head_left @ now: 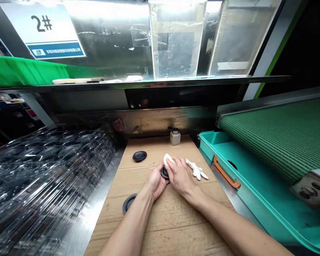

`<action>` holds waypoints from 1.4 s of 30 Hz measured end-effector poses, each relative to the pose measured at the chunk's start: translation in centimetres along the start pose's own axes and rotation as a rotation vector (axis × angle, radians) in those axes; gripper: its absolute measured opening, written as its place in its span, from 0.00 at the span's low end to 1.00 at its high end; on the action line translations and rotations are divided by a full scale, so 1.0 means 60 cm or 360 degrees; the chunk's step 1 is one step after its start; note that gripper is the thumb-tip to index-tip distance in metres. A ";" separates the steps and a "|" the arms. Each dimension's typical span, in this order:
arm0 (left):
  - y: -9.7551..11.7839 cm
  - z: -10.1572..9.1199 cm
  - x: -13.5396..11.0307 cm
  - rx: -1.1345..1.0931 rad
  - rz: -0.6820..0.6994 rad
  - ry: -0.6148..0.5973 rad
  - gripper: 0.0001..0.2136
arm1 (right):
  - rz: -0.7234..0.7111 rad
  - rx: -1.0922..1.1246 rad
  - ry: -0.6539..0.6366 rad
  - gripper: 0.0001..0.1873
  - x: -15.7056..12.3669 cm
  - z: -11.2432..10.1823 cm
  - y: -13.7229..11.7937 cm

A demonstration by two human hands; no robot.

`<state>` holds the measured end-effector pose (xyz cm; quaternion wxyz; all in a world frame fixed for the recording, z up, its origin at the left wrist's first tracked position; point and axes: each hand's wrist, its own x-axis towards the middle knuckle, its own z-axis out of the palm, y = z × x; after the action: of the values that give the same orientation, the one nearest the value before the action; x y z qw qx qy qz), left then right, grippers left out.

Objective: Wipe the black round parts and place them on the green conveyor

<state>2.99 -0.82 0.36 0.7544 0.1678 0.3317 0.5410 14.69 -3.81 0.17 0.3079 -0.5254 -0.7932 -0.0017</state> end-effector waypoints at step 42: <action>0.010 -0.003 -0.006 -0.0168 -0.0001 -0.0072 0.11 | 0.0446 0.0376 -0.0075 0.23 0.018 -0.046 0.061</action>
<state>2.34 -0.96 0.70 0.7697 0.1398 0.2856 0.5536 18.83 -2.15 1.77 0.3460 -0.5908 -0.7139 0.1467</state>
